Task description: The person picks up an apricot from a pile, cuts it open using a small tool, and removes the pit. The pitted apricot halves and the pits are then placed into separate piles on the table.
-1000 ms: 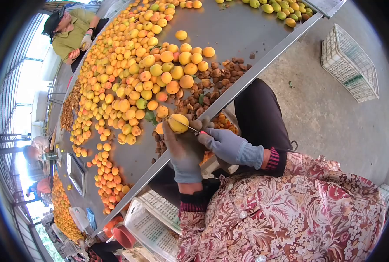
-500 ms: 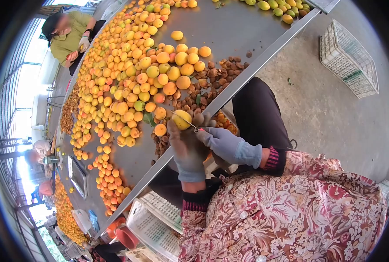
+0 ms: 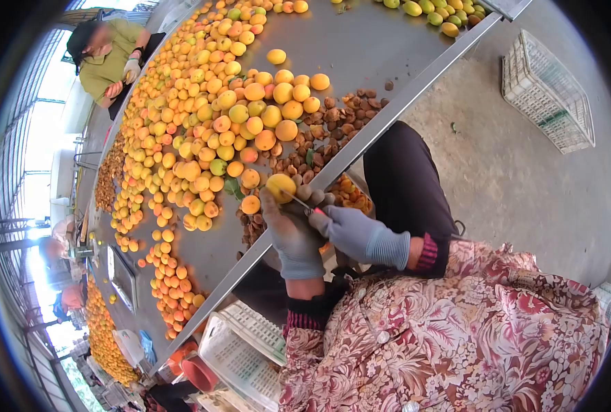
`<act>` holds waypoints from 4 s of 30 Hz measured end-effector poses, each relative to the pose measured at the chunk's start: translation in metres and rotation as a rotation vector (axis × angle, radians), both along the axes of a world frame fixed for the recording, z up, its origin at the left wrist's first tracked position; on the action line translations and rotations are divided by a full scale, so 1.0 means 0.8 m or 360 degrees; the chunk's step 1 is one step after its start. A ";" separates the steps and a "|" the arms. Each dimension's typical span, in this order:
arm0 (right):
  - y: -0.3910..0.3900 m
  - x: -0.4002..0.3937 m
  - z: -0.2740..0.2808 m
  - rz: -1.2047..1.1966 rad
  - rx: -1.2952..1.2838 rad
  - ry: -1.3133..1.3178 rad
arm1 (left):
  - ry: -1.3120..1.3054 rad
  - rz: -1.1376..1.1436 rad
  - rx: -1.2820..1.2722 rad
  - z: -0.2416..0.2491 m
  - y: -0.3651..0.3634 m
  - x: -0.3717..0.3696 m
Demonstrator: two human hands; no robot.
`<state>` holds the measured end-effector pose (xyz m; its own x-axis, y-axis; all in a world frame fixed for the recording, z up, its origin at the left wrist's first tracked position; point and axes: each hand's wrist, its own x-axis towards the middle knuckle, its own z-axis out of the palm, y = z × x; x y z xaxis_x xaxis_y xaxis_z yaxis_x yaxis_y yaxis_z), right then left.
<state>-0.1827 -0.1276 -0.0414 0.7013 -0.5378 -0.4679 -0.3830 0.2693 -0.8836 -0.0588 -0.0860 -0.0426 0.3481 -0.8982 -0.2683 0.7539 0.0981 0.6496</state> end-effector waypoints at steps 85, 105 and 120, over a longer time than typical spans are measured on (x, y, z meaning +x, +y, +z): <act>-0.052 0.069 0.056 -0.0376 0.0602 -0.0629 | -0.3509 0.0893 0.0133 0.030 -0.002 0.026; -0.039 0.089 0.045 -0.0481 0.0842 -0.0748 | -0.3471 0.0619 0.0207 0.045 0.006 0.042; -0.025 0.111 0.060 -0.0640 -0.0447 -0.0799 | -0.3174 0.1184 0.0939 -0.007 -0.014 0.045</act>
